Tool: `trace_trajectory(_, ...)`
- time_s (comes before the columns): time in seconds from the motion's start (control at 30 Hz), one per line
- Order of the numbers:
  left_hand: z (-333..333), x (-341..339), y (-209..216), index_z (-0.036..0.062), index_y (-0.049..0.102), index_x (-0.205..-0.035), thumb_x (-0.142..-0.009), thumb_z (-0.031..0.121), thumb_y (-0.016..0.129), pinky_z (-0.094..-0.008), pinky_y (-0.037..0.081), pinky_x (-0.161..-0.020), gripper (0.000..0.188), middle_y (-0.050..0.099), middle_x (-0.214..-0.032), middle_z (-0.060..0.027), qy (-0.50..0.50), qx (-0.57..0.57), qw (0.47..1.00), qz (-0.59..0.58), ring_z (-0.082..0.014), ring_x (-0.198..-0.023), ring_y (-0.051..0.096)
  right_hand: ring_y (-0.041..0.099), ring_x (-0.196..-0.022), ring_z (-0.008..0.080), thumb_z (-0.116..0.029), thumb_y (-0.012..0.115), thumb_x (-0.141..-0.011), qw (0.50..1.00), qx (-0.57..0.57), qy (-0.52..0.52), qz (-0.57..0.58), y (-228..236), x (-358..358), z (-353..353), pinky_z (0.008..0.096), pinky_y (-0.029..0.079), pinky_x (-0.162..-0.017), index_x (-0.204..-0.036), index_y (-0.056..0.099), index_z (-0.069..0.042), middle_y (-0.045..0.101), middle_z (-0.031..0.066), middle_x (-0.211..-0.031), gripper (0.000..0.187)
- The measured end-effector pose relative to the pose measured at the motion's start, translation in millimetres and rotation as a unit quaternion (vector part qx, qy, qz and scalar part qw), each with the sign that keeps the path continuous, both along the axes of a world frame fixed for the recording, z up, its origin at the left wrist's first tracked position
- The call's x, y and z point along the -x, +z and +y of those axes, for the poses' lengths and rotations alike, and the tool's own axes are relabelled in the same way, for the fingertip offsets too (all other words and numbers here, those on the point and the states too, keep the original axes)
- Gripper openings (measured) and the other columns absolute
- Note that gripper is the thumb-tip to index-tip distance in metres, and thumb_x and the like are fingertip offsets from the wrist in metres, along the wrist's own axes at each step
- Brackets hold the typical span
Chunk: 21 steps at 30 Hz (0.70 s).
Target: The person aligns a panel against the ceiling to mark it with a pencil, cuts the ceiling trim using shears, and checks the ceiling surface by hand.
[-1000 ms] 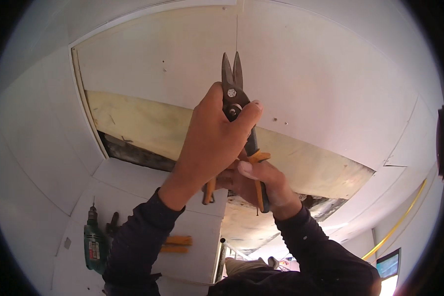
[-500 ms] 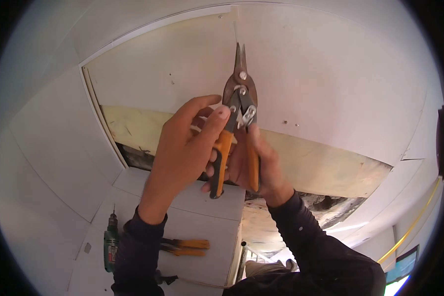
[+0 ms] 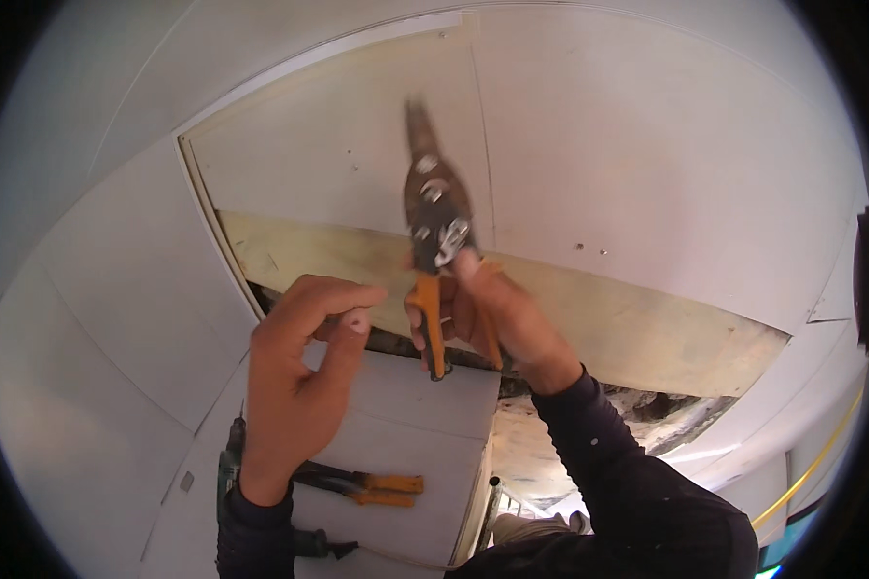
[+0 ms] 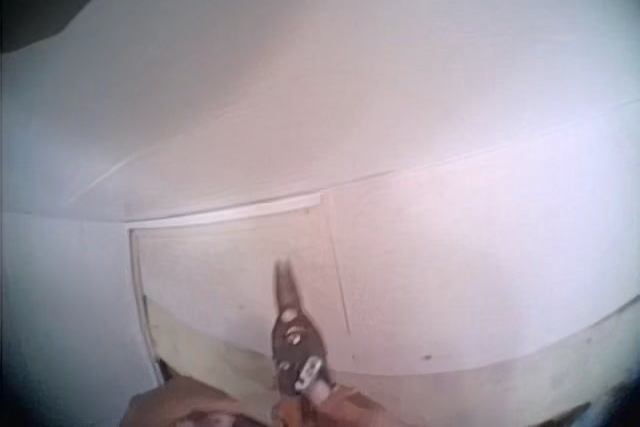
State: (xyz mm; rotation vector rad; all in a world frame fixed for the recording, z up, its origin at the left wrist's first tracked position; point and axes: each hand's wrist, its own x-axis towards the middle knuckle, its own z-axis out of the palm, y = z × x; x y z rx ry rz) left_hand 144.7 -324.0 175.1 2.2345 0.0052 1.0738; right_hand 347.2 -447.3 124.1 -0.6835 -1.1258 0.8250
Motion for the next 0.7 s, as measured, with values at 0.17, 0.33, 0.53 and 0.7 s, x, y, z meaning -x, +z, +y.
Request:
trace_trajectory(0.17,3,35,9,0.0002,0.077,-0.117,-0.106,0.007,0.067,-0.0295,0.051,-0.083,0.016,0.072,-0.107,-0.0073,0.049,-0.017,0.997,-0.064,-0.0144,-0.094,0.064,0.073,-0.086,0.0291,-0.068,0.061,-0.106,0.916,0.185,-0.212,-0.287,-39,28,19,0.0464,0.060,-0.080,-0.137,0.066,-0.001,0.071,0.0149,-0.099,0.074)
trace_trajectory(0.33,18,73,15,0.0052,0.078,-0.116,-0.111,0.021,0.064,-0.0308,0.050,-0.076,0.021,0.072,-0.102,-0.0079,0.090,-0.053,0.986,-0.132,-0.0159,-0.091,0.065,0.075,-0.092,0.0424,-0.072,0.065,-0.100,0.804,0.164,-0.326,-0.469,-95,46,54,0.0522,0.060,-0.084,-0.136,0.067,-0.002,0.072,0.0239,-0.106,0.078)
trace_trajectory(0.53,37,118,15,0.0081,0.079,-0.127,-0.114,0.026,0.060,-0.0343,0.055,-0.082,0.030,0.079,-0.115,-0.0110,0.181,-0.093,0.968,-0.147,-0.0184,-0.099,0.073,0.074,-0.101,0.0428,-0.072,0.070,-0.095,0.748,0.118,-0.311,-0.574,-104,63,96,0.0531,0.061,-0.083,-0.133,0.069,-0.005,0.070,0.0213,-0.107,0.077)
trace_trajectory(0.7,44,129,18,0.0048,0.078,-0.129,-0.113,0.025,0.058,-0.0347,0.056,-0.083,0.032,0.080,-0.113,-0.0130,0.152,-0.104,0.969,-0.167,-0.0197,-0.099,0.075,0.070,-0.107,0.0391,-0.075,0.074,-0.089,0.724,-0.003,-0.244,-0.645,-99,81,153,0.0505,0.058,-0.092,-0.136,0.070,-0.008,0.069,0.0187,-0.111,0.082)
